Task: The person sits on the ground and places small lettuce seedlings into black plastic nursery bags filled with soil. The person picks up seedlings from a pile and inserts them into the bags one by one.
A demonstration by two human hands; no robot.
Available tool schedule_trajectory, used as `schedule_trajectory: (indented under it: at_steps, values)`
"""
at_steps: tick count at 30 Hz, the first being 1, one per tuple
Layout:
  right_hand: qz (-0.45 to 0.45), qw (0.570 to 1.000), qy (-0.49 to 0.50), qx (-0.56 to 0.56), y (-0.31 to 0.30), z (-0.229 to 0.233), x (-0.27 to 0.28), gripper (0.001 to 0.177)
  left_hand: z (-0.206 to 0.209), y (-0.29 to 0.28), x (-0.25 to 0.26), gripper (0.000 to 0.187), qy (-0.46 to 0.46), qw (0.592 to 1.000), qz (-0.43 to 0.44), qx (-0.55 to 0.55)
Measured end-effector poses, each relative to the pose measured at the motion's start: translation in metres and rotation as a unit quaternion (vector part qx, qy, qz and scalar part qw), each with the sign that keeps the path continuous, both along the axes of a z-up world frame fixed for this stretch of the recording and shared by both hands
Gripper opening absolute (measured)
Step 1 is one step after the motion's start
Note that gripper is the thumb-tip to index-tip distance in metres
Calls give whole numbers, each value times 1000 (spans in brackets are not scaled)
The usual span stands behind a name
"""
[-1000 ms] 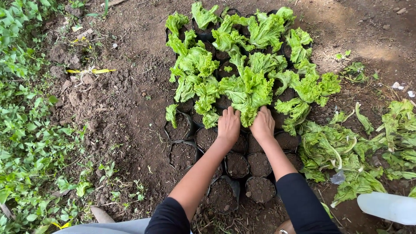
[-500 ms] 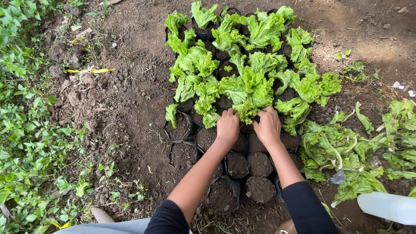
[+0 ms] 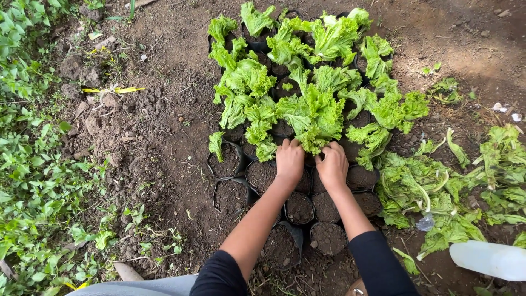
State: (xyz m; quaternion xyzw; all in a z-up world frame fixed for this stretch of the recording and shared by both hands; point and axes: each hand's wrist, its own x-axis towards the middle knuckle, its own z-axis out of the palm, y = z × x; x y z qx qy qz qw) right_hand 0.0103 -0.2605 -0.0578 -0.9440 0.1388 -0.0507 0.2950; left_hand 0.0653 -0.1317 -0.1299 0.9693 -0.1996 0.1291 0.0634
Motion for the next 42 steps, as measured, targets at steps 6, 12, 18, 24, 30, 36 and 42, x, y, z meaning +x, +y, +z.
schedule_trajectory:
  at_steps: [6, 12, 18, 24, 30, 36, 42]
  values:
    - [-25, 999, -28, -14, 7, 14, -14, 12, 19, 15, -14, 13, -21, 999, -23, -44]
    - [32, 996, -26, -79, -35, 49, -34, 12, 78, 31, -44, 25, 56, 996, -6, -76]
    - [53, 974, 127, -178, -153, 115, -74, 23, 197, 42, -109, 33, 81, 980, -23, -178]
    - [-46, 968, 233, -75, -223, 150, -149, 39, 210, 32, -162, 47, 77, 980, -68, -169]
    - [-44, 933, 326, -146, -291, 26, -178, 42, 188, 46, -215, 45, 40, 986, -53, -152]
    - [-10, 917, 389, -89, -280, 48, -191, 42, 184, 60, -252, 64, 76, 990, -19, -120]
    - [7, 931, 360, -54, -233, 43, -172, 47, 185, 65, -260, 58, 89, 984, -8, -153]
